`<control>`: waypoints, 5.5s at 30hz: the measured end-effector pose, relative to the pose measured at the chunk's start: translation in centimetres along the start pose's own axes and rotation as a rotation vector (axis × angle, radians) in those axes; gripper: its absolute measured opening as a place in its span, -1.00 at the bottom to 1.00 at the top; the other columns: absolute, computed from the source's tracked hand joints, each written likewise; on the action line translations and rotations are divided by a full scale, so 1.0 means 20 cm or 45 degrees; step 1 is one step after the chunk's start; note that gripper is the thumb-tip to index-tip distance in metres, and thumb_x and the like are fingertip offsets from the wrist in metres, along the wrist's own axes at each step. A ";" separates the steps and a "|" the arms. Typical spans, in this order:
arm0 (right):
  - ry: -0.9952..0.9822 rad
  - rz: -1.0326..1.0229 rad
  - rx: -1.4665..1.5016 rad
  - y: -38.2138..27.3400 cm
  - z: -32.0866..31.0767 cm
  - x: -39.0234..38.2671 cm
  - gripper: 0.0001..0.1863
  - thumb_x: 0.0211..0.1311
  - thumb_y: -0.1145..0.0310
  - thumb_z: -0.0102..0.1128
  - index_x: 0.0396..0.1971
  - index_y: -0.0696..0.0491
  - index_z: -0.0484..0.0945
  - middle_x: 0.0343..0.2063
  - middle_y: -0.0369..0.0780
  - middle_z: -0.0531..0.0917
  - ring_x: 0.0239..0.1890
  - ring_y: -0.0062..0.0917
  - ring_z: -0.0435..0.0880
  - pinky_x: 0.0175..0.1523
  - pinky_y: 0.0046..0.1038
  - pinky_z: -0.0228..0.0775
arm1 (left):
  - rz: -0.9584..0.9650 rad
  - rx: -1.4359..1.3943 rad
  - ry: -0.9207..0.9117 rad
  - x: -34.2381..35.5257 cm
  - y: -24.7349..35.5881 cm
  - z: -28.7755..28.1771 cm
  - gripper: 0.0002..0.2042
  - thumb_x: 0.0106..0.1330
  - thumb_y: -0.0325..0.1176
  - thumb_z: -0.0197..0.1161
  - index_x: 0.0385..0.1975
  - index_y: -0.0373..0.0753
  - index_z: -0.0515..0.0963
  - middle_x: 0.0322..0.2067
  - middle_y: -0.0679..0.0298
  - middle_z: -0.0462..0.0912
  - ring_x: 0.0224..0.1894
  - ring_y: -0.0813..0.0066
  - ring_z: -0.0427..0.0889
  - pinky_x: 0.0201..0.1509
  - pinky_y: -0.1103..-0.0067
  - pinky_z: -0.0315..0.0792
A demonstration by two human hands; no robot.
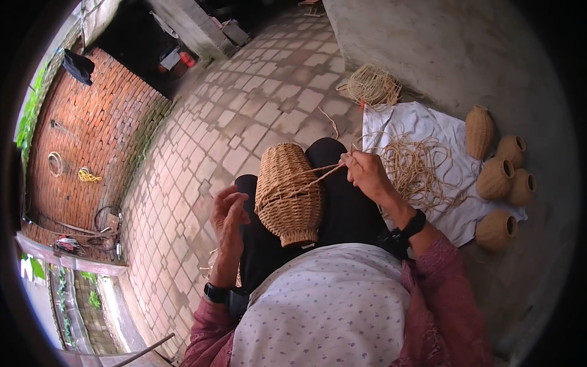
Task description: Weaving a basket using dried plant fibers or rope.
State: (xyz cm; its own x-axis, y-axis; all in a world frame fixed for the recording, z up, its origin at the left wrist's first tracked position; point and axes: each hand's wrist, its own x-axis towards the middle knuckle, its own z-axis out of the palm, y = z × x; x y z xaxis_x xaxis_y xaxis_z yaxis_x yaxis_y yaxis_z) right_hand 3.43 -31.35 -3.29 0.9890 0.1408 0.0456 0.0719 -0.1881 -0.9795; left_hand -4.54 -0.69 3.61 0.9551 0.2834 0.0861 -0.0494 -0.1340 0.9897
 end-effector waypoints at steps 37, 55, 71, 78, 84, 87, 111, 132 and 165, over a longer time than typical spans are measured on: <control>-0.194 -0.749 -0.258 -0.13 0.28 -0.03 -0.90 0.07 0.50 0.22 -0.45 0.17 0.48 -0.46 -0.08 0.58 -0.36 -0.14 0.62 -0.24 -0.24 0.46 | 0.950 1.323 -0.425 0.00 0.05 0.31 -0.86 0.10 -0.47 0.33 -0.34 -0.18 0.59 -0.44 0.21 0.48 -0.33 0.19 0.52 -0.23 0.33 0.37; -0.184 -0.809 -0.631 -0.14 0.35 -0.03 -0.89 0.13 0.50 0.13 -0.48 0.17 0.39 -0.49 -0.03 0.56 -0.37 -0.11 0.61 -0.28 -0.17 0.45 | 0.911 1.079 -0.409 -0.05 0.12 0.31 -0.87 0.13 -0.60 0.30 -0.35 -0.24 0.58 -0.48 0.16 0.61 -0.44 0.16 0.65 -0.39 0.40 0.49; -0.185 -0.826 -0.361 -0.08 0.30 -0.07 -0.80 0.04 0.60 0.15 -0.29 0.12 0.59 -0.46 -0.12 0.51 -0.33 -0.18 0.58 -0.21 -0.26 0.43 | 0.846 0.964 -0.459 -0.01 0.04 0.35 -0.88 0.09 -0.61 0.29 -0.43 -0.26 0.53 -0.51 0.17 0.62 -0.46 0.24 0.65 -0.40 0.45 0.49; -0.143 -0.612 -0.119 -0.06 0.27 -0.05 -0.86 0.04 0.56 0.14 -0.36 0.12 0.60 -0.44 -0.13 0.56 -0.30 -0.20 0.63 -0.17 -0.27 0.49 | 0.874 1.088 -0.477 0.03 0.01 0.39 -0.90 0.10 -0.57 0.27 -0.43 -0.22 0.53 -0.54 0.16 0.62 -0.48 0.16 0.65 -0.42 0.40 0.49; -0.167 -0.644 -0.216 -0.04 0.27 -0.06 -0.89 0.04 0.55 0.17 -0.38 0.12 0.59 -0.43 -0.12 0.57 -0.29 -0.18 0.63 -0.19 -0.26 0.49 | 0.720 1.291 -0.540 0.03 0.01 0.44 -0.94 0.16 -0.50 0.19 -0.40 -0.21 0.54 -0.51 0.10 0.65 -0.44 0.07 0.67 -0.38 0.34 0.51; -0.164 -0.697 -0.225 -0.02 0.27 -0.06 -0.88 0.04 0.54 0.18 -0.37 0.13 0.59 -0.42 -0.11 0.57 -0.28 -0.16 0.63 -0.19 -0.24 0.49 | 0.696 1.249 -0.588 0.03 0.01 0.44 -0.90 0.18 -0.52 0.16 -0.34 -0.20 0.56 -0.50 0.06 0.65 -0.43 0.05 0.67 -0.38 0.33 0.52; 0.134 -0.707 -0.719 -0.10 0.21 -0.05 -0.86 -0.10 0.47 0.17 -0.51 0.13 0.40 -0.46 -0.08 0.52 -0.40 -0.13 0.61 -0.31 -0.19 0.52 | 0.449 0.595 -0.173 0.01 0.11 0.19 -0.62 0.27 -0.43 0.20 0.10 -0.23 0.44 -0.16 0.16 0.61 -0.21 0.42 0.60 -0.14 0.49 0.49; -0.076 -0.635 -0.518 -0.08 0.06 -0.18 -0.67 0.06 0.57 0.20 -0.12 0.09 0.47 -0.25 -0.11 0.61 -0.22 -0.11 0.64 -0.17 -0.22 0.51 | 0.774 1.065 -0.330 0.02 -0.09 0.23 -0.43 0.12 -0.03 0.34 0.12 -0.13 0.44 0.21 0.14 0.39 0.24 0.07 0.29 0.32 0.22 0.11; -0.612 -0.018 -0.632 -0.17 -0.06 -0.10 -0.78 0.18 0.36 0.25 -0.56 0.18 0.55 -0.72 -0.32 0.47 -0.62 -0.70 0.44 -0.49 -0.51 0.27 | 0.457 0.445 -0.264 -0.02 -0.08 -0.12 -0.79 0.25 -0.32 0.30 -0.18 -0.25 0.61 -0.27 0.25 0.54 -0.24 0.45 0.57 -0.09 0.54 0.46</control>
State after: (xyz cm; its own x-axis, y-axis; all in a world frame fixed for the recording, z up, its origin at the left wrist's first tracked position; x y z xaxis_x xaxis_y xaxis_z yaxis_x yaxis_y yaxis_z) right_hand 1.31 -32.11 0.17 0.8287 0.5401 -0.1466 0.2483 -0.5896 -0.7686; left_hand -5.52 1.73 2.26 0.9354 -0.0268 0.3527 -0.3171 -0.5056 0.8024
